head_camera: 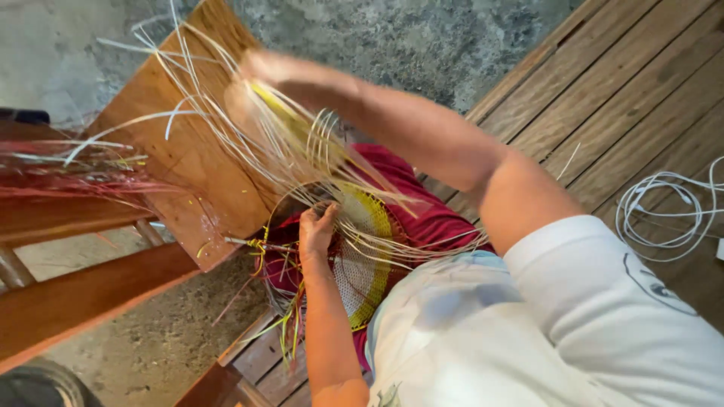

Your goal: Weave thin strips into a circular frame to construct a basket

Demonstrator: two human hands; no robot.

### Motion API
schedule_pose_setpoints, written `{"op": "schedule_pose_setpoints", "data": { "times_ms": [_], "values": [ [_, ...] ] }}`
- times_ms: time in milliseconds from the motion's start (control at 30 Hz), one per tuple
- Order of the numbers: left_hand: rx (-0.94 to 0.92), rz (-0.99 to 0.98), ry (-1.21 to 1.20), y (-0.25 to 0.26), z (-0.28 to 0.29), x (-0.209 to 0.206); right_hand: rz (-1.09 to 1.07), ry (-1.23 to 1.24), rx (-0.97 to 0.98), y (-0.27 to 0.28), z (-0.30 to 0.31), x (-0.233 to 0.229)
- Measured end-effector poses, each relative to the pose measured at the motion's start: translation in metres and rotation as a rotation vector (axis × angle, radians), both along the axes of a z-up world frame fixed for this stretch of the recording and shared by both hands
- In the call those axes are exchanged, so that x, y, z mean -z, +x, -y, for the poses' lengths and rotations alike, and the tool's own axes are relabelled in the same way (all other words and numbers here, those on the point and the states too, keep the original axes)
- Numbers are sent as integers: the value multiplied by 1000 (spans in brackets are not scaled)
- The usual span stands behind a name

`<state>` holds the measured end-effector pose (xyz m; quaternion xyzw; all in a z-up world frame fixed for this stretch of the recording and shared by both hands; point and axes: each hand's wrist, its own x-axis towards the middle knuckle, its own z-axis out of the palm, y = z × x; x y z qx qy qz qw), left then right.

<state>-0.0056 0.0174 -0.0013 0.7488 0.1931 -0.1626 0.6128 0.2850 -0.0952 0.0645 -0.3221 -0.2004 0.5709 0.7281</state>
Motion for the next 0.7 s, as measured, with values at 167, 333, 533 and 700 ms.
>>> {"op": "schedule_pose_setpoints", "data": {
  "times_ms": [167, 333, 533, 700],
  "values": [
    [-119, 49, -383, -3, -6, 21, 865, -618, 431, 76, -10, -163],
    [-62, -28, -71, 0, -1, -2, 1750, -982, 419, -28, 86, -2],
    [-72, -42, -125, 2, -2, 4, 1196, -800, 52, -158, 116, 25],
    [-57, -59, -124, 3, -3, 1, 1408, -860, 164, -182, 103, 70]
  ]
}}
